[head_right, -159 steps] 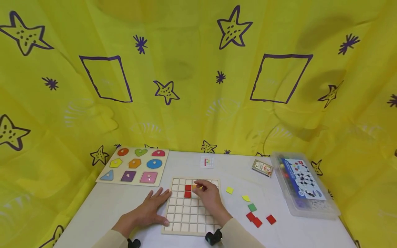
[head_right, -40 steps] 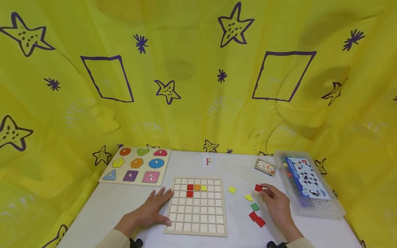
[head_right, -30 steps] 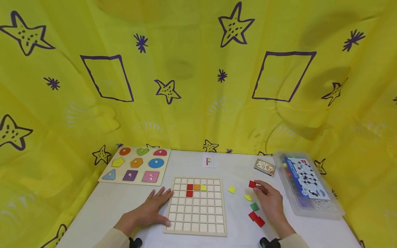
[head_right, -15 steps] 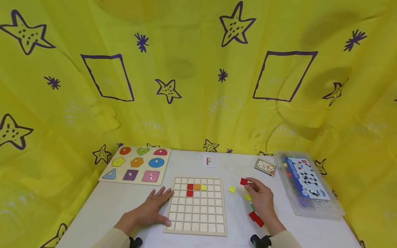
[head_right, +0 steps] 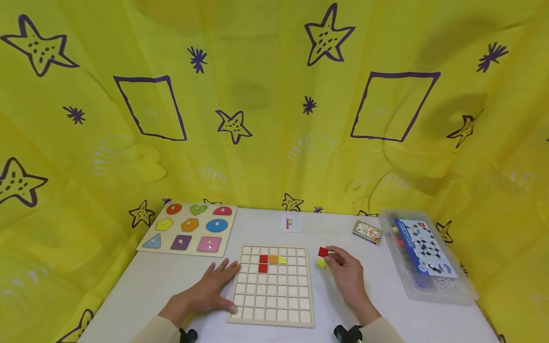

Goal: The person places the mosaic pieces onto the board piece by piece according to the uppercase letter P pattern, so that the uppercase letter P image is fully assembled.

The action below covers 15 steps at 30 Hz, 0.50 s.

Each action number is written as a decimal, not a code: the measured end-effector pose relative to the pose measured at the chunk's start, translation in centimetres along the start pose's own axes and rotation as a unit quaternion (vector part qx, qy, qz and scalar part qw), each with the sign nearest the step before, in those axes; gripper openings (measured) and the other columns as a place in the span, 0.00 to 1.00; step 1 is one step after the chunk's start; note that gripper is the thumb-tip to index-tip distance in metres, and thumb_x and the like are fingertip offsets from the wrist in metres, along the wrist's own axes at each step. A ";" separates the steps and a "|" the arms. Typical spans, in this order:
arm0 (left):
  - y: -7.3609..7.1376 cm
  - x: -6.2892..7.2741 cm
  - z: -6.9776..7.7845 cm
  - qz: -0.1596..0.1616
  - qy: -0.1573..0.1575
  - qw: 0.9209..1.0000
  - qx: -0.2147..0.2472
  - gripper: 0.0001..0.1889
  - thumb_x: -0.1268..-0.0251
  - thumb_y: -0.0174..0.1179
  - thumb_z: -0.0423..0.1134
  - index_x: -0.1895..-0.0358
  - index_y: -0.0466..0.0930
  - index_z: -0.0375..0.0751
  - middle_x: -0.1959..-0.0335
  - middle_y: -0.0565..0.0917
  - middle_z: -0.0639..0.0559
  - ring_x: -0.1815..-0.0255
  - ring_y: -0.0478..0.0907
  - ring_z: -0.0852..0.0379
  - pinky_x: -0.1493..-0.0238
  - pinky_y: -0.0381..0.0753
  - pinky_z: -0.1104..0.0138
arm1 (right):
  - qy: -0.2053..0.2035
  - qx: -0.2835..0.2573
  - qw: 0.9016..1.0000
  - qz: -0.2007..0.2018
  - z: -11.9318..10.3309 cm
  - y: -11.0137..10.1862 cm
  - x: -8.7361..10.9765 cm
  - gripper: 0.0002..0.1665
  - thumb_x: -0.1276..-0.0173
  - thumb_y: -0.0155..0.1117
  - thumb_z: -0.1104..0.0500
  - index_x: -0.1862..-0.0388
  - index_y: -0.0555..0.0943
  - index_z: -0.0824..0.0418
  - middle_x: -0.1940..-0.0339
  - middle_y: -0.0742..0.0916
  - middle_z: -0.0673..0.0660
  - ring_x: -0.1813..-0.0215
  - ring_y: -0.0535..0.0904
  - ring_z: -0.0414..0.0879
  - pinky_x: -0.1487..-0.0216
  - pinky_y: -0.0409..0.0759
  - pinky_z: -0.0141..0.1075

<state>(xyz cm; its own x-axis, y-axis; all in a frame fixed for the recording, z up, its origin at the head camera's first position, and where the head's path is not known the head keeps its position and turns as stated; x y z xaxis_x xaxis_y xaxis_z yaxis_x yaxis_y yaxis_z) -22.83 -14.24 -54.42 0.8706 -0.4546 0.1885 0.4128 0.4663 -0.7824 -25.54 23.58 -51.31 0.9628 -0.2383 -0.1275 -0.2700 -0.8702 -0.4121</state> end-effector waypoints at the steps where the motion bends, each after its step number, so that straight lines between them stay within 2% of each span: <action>1: 0.0 0.0 0.0 0.000 0.000 1.000 0.000 0.61 0.55 0.82 0.61 0.16 0.60 0.43 0.14 0.61 0.47 0.11 0.44 0.39 0.14 0.34 0.38 | 0.000 -0.002 1.000 -0.003 -0.1 0.2 0.0 0.17 0.28 0.71 0.67 0.41 0.87 0.63 0.53 0.92 0.64 0.61 0.81 0.26 0.62 0.81 0.21; 8: 0.0 -0.1 0.0 0.000 -0.004 1.000 -0.003 0.61 0.54 0.82 0.61 0.16 0.60 0.44 0.14 0.61 0.47 0.11 0.43 0.39 0.14 0.34 0.38 | -0.008 -0.010 1.000 -0.021 -0.8 1.7 0.4 0.17 0.30 0.72 0.69 0.44 0.87 0.65 0.57 0.92 0.63 0.63 0.81 0.30 0.65 0.82 0.24; 15: 0.0 -0.1 0.1 -0.001 -0.005 1.000 -0.009 0.61 0.54 0.81 0.61 0.16 0.61 0.44 0.15 0.61 0.47 0.11 0.44 0.38 0.14 0.35 0.38 | -0.002 -0.023 0.999 -0.040 -1.7 3.0 0.8 0.18 0.30 0.72 0.69 0.42 0.87 0.65 0.56 0.92 0.63 0.62 0.82 0.32 0.63 0.80 0.23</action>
<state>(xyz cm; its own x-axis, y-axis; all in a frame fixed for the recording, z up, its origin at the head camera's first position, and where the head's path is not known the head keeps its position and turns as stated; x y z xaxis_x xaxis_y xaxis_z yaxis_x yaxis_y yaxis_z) -22.86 -14.12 -54.32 0.8726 -0.4473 0.1963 0.4100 0.4521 -0.7921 -25.54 20.08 -51.15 0.9810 -0.1667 -0.0989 -0.1921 -0.9048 -0.3799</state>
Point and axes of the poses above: each hand's wrist, its own x-axis away from the middle knuckle, its own y-axis out of the palm, z = x × y, the point moved 6 cm from there along -x, towards the middle knuckle
